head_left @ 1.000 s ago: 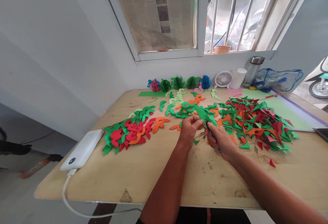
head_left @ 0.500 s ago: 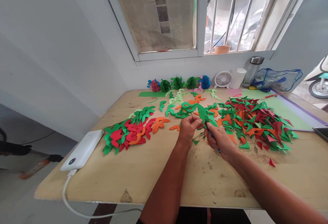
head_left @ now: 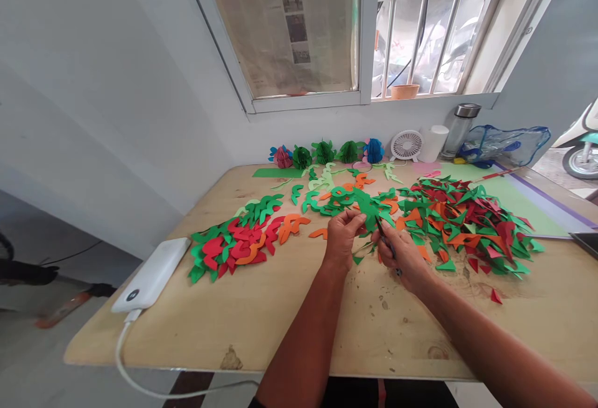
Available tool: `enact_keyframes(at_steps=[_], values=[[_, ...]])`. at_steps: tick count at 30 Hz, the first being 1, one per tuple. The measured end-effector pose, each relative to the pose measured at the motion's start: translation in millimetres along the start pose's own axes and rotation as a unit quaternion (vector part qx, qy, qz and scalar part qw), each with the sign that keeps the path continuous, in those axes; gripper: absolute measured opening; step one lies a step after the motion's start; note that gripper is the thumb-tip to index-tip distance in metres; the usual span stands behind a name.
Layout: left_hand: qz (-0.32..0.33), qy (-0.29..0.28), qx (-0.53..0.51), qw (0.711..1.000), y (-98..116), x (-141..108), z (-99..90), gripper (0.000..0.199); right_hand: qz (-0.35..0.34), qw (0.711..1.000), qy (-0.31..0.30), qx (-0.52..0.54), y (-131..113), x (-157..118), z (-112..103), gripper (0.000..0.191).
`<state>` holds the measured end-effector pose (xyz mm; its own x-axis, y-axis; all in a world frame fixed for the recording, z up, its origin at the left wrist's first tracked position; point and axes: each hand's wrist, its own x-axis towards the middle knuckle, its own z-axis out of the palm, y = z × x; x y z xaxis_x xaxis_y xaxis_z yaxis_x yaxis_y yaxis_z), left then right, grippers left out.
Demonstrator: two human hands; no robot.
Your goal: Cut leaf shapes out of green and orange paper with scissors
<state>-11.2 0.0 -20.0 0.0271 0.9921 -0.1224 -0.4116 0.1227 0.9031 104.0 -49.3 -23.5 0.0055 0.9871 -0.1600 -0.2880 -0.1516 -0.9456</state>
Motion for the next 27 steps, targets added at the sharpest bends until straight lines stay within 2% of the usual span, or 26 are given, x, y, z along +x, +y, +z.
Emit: enact_keyframes(at_steps=[3, 8, 13, 19, 27], values=[[-0.014, -0.008, -0.019, 1.0, -1, -3, 2.9, 0.025, -0.02, 0.999, 0.036, -0.006, -2, 2, -1, 0.045], [-0.042, -0.019, -0.055, 0.997, -2, -7, 6.5, 0.028, -0.028, 0.999, 0.046, -0.004, -3, 3, -2, 0.043], [-0.043, -0.026, -0.036, 0.998, -3, -10, 8.6, 0.026, -0.023, 0.996, 0.08, 0.017, -5, 2, -3, 0.041], [-0.05, -0.063, 0.001, 0.997, -4, -11, 8.6, 0.025, -0.04, 0.994, 0.101, 0.03, -7, 7, -12, 0.041], [-0.04, -0.006, -0.062, 0.997, 4, -3, -2.1, 0.033, -0.042, 0.996, 0.073, 0.038, -5, 14, -20, 0.041]])
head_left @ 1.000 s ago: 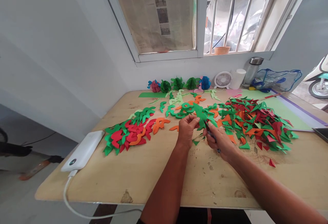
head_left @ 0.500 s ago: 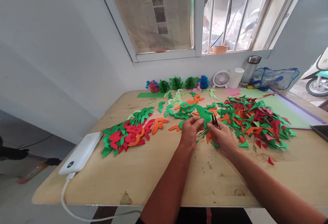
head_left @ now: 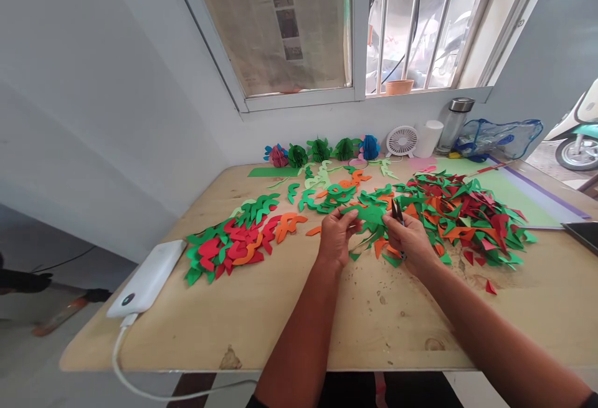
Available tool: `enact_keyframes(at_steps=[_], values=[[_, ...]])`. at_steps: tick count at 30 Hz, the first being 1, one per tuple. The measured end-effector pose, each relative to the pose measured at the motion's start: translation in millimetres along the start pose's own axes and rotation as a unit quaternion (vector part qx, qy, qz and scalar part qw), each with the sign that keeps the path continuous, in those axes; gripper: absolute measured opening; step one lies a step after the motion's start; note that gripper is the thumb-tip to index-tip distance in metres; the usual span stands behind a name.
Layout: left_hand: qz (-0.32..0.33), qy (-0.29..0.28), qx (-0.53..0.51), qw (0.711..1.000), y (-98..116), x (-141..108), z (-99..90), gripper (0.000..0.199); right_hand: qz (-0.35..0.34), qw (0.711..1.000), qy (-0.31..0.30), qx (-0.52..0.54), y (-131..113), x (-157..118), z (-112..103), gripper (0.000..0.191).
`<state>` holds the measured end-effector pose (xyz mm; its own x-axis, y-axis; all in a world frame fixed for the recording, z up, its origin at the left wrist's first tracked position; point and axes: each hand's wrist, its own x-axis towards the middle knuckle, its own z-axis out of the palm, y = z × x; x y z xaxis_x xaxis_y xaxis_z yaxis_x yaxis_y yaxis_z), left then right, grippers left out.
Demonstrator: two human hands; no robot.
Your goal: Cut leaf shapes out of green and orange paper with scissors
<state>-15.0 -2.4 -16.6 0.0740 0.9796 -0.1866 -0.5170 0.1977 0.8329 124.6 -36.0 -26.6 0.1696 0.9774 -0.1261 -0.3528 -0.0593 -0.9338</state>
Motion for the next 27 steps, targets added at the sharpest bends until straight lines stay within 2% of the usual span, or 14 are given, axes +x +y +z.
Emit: enact_keyframes(at_steps=[7, 12, 16, 22, 27], values=[[-0.028, -0.073, 0.102, 0.992, 0, -7, 0.5, 0.029, -0.043, 0.998, 0.044, 0.029, -3, 4, -4, 0.041], [-0.028, -0.103, 0.137, 0.985, 1, -12, 2.8, 0.023, -0.037, 0.998, 0.045, 0.039, -3, 5, -5, 0.041], [-0.023, -0.104, 0.127, 0.986, 0, -13, 5.0, 0.024, -0.034, 0.998, 0.04, 0.035, -3, 5, -4, 0.04], [-0.001, -0.047, 0.084, 0.995, -6, -9, 9.0, 0.026, -0.04, 0.999, 0.021, 0.005, -2, 1, 0, 0.045], [-0.012, -0.057, 0.063, 0.996, -11, -8, 10.1, 0.03, -0.026, 0.999, 0.017, 0.011, 1, -1, 4, 0.038]])
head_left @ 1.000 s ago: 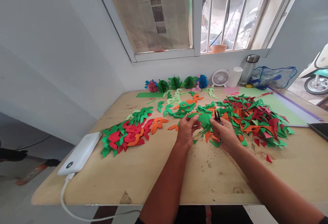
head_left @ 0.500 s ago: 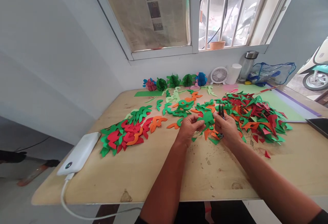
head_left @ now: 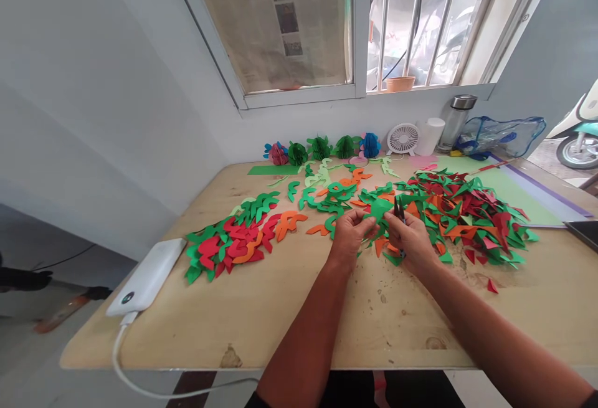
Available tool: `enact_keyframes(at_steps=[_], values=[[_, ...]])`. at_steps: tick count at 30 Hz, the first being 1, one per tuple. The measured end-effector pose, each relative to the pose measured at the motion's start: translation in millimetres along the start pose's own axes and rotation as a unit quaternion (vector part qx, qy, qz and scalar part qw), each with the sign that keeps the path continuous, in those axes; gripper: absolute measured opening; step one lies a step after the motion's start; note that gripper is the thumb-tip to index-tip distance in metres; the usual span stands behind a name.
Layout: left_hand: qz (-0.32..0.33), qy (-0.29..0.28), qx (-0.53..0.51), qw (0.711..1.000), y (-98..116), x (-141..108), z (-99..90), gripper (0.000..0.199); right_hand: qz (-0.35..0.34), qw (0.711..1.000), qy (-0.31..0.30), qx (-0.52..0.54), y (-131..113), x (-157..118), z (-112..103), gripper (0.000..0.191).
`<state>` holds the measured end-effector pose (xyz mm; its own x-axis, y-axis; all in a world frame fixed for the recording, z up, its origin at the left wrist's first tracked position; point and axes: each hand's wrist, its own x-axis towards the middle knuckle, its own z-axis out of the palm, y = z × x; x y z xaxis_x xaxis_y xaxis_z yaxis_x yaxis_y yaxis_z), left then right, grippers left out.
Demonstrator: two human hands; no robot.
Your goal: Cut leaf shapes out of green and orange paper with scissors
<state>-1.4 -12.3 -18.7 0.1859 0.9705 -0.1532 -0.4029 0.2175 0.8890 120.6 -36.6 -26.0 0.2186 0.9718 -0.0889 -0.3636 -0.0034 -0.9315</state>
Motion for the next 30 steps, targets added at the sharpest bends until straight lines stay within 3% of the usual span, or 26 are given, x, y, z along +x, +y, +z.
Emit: enact_keyframes(at_steps=[6, 15, 22, 30], values=[[0.0, -0.027, -0.009, 1.0, -3, 1, 1.3, 0.033, 0.002, 1.0, 0.002, -0.002, 0, 1, -2, 0.038], [0.048, 0.027, -0.032, 0.998, 6, 1, 0.2, 0.026, 0.036, 0.997, -0.065, -0.012, -3, -7, 2, 0.042], [0.054, 0.043, -0.037, 0.997, 10, 1, -1.6, 0.026, 0.052, 0.991, -0.091, -0.081, 0, -7, 4, 0.048], [0.056, -0.007, 0.021, 0.998, 15, -3, -0.8, 0.025, 0.043, 0.987, -0.114, -0.103, -2, -10, 7, 0.051]])
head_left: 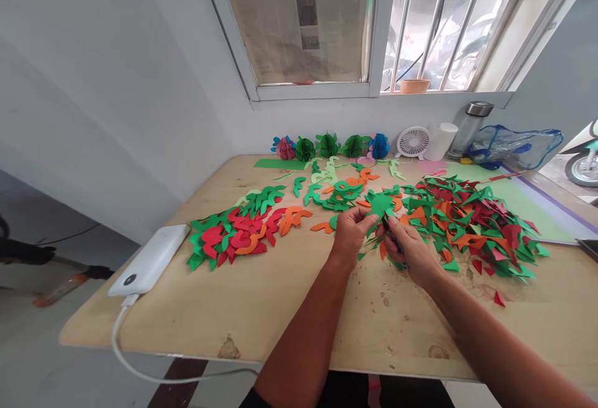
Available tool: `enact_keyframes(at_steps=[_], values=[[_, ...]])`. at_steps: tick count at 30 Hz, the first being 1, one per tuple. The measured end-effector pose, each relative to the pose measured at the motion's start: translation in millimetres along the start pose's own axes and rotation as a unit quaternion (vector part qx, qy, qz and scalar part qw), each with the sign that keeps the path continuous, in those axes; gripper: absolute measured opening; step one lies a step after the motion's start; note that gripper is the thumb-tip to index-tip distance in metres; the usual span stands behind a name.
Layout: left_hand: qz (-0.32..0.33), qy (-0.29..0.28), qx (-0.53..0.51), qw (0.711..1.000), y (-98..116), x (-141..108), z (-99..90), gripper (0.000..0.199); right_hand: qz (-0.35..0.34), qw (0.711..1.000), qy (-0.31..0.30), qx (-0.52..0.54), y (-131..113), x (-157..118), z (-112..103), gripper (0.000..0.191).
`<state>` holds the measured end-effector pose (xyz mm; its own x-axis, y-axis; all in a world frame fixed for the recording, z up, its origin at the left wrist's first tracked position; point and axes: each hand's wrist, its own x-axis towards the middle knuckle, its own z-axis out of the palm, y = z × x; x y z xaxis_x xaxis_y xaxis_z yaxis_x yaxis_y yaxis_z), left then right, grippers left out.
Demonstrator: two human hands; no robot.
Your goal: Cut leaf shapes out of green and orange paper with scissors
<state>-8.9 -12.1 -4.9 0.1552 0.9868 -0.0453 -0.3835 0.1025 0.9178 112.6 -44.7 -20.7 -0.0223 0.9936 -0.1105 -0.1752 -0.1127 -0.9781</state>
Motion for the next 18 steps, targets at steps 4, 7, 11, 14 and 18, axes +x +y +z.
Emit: enact_keyframes(at_steps=[4, 7, 11, 14, 18], values=[[0.02, 0.003, 0.009, 1.0, 2.7, -1.0, 0.1, 0.022, -0.006, 1.0, -0.008, -0.014, -1.2, -2.1, 0.0, 0.051], [0.025, -0.018, 0.007, 1.0, 4.3, -2.2, 1.0, 0.021, -0.009, 1.0, -0.008, -0.026, -0.9, -2.1, -0.5, 0.052], [0.027, -0.024, 0.009, 0.999, 5.7, -3.4, 1.6, 0.019, -0.013, 1.0, -0.004, -0.024, 0.0, -1.1, -0.5, 0.051], [0.025, -0.02, 0.011, 0.999, 6.0, -3.6, 1.3, 0.017, -0.01, 1.0, -0.005, -0.019, 0.6, -1.2, -0.3, 0.051], [0.021, -0.012, 0.008, 1.0, 6.3, -3.7, 0.8, 0.017, -0.008, 1.0, -0.007, -0.02, 0.7, -1.8, -0.1, 0.051]])
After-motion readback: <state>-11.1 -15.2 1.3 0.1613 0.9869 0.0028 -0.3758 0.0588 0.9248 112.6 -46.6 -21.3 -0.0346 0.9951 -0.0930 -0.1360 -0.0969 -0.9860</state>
